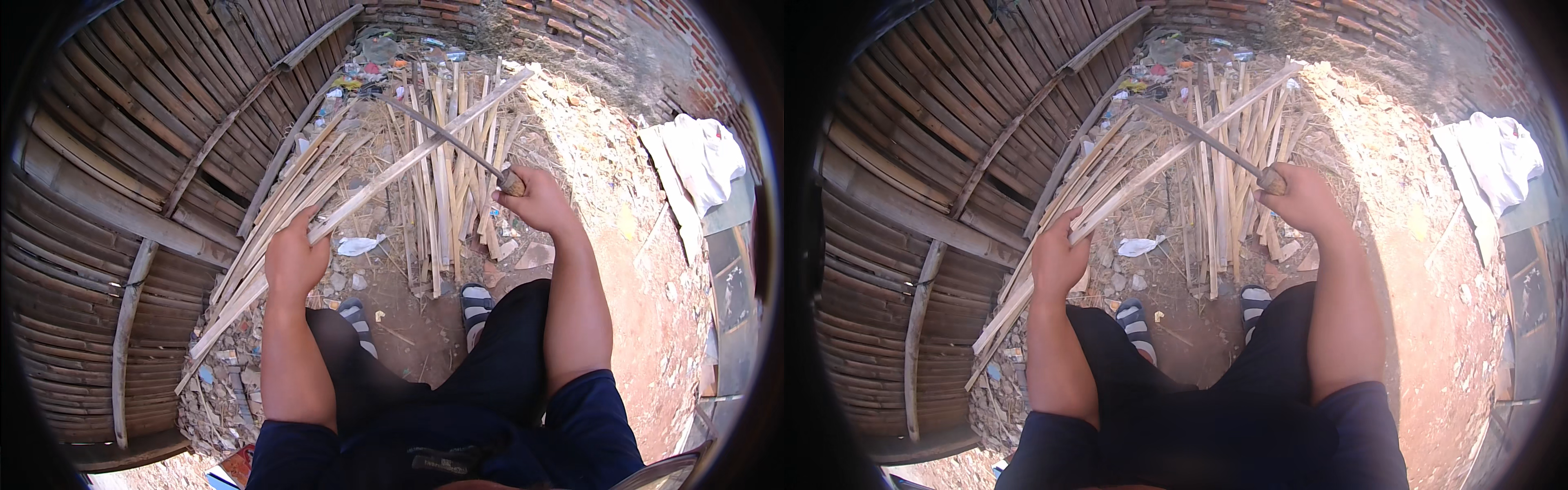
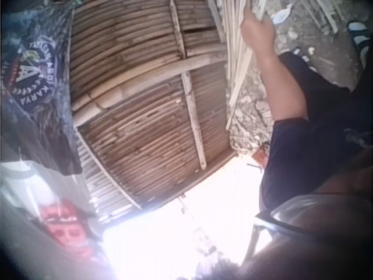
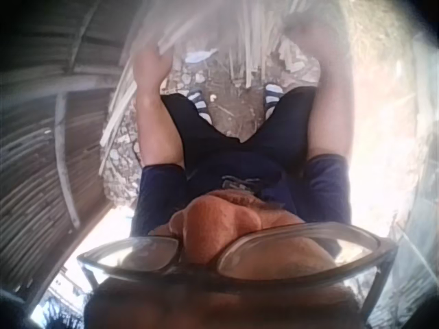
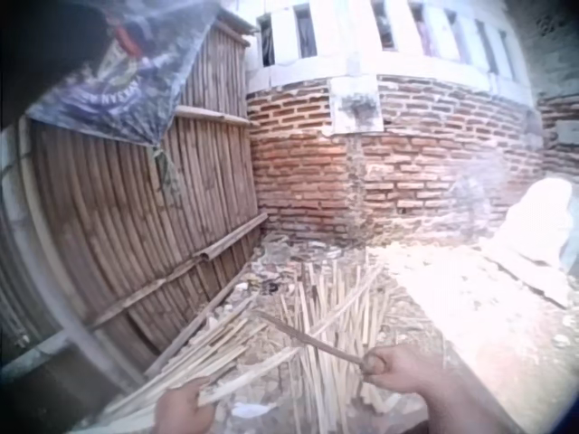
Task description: The person scrapes thin strips of bamboo using a large knife to smooth the surface while sitting on the ground.
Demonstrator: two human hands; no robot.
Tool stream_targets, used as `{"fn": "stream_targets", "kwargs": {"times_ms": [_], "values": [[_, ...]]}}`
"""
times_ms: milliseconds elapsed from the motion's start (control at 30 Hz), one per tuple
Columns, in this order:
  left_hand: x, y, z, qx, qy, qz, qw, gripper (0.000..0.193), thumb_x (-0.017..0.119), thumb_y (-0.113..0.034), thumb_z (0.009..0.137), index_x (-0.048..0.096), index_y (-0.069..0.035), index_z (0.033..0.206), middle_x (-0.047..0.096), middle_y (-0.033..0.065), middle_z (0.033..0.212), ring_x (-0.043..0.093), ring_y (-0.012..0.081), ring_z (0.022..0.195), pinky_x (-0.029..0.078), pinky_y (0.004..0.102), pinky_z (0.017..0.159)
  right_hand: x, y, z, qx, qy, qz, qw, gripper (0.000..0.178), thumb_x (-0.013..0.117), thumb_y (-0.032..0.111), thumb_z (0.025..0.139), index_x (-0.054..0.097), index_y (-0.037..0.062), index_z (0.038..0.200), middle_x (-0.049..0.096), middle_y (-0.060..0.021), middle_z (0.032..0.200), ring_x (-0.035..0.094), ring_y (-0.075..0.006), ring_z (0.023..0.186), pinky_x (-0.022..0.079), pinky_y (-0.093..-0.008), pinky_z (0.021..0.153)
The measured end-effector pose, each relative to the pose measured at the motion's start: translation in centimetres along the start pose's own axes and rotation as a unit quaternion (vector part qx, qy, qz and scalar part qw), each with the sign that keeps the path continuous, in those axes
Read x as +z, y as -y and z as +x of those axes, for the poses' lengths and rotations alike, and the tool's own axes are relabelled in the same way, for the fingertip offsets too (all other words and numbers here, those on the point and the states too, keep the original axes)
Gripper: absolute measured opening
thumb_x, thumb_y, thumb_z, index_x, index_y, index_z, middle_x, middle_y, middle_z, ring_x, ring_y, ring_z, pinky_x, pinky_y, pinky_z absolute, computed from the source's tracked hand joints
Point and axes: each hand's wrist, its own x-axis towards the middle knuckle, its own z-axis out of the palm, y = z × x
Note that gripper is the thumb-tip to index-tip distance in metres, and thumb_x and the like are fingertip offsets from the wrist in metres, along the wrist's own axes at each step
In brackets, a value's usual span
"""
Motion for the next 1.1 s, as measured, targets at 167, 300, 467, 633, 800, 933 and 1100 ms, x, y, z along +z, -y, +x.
{"fn": "stream_targets", "kwargs": {"times_ms": [167,300,467,633,800,933,1100], "values": [[0.9,-0.7,0.1,-0.005,0.021,-0.013,1.0,0.05,0.076,-0.021,0.085,0.072,-0.011,0.133,0.075,0.023,0.087,0.074,0.0424,0.086,0.057,0.0503,0.078,3.3,3.9,-1.4,-0.148,0.042,-0.048,0.987,0.036,0.086,0.031,0.085,0.07,0.002,0.099,0.068,-0.0208,0.078,0.066,-0.0384,0.073,0.052,-0.0449,0.071],[0.9,0.2,0.0,0.017,0.012,0.018,1.0,0.048,0.079,-0.021,0.086,0.073,-0.009,0.133,0.074,0.0224,0.087,0.075,0.0392,0.082,0.056,0.046,0.075,2.4,3.9,-0.8,-0.146,0.069,-0.031,0.986,0.036,0.087,0.03,0.085,0.071,0.0022,0.1,0.068,-0.0189,0.076,0.066,-0.037,0.071,0.052,-0.045,0.07],[0.4,0.9,0.2,0.017,-0.014,-0.024,0.999,0.049,0.076,-0.023,0.086,0.073,-0.011,0.133,0.075,0.0229,0.086,0.074,0.0427,0.084,0.057,0.0501,0.077,-0.2,-0.1,0.9,0.046,-0.008,0.051,0.998,0.035,0.084,0.033,0.088,0.074,0.0057,0.107,0.073,-0.018,0.085,0.073,-0.0373,0.086,0.055,-0.0482,0.08],[1.0,0.0,0.2,0.002,0.006,-0.022,1.0,0.05,0.076,-0.024,0.086,0.072,-0.011,0.134,0.076,0.0228,0.09,0.074,0.0422,0.086,0.057,0.0488,0.076,0.6,1.9,-0.2,-0.032,0.03,-0.016,0.999,0.035,0.083,0.035,0.089,0.073,0.0056,0.106,0.073,-0.0208,0.088,0.072,-0.0397,0.088,0.056,-0.0495,0.081],[1.4,-0.4,-0.1,0.001,0.019,-0.04,0.999,0.049,0.077,-0.024,0.087,0.073,-0.01,0.133,0.077,0.0223,0.092,0.074,0.0418,0.087,0.057,0.0486,0.077,2.6,5.1,-1.4,-0.135,0.077,-0.054,0.986,0.033,0.085,0.03,0.087,0.07,0.0022,0.096,0.069,-0.0229,0.08,0.067,-0.0435,0.077,0.053,-0.0474,0.072],[0.7,0.1,-0.1,0.004,0.0,-0.025,1.0,0.048,0.079,-0.022,0.088,0.073,-0.009,0.133,0.076,0.0236,0.092,0.074,0.04,0.085,0.057,0.0448,0.078,1.4,0.6,0.6,-0.058,0.037,0.029,0.997,0.038,0.083,0.034,0.088,0.074,0.0038,0.109,0.074,-0.0235,0.097,0.072,-0.0401,0.093,0.056,-0.0479,0.084],[0.3,0.2,0.0,-0.005,0.002,-0.003,1.0,0.048,0.078,-0.023,0.088,0.073,-0.009,0.133,0.076,0.0235,0.093,0.075,0.0401,0.086,0.057,0.0452,0.079,-0.2,0.0,0.6,0.033,0.004,0.036,0.999,0.04,0.083,0.034,0.088,0.073,0.002,0.111,0.074,-0.0223,0.096,0.072,-0.0389,0.092,0.056,-0.0473,0.084]]}}
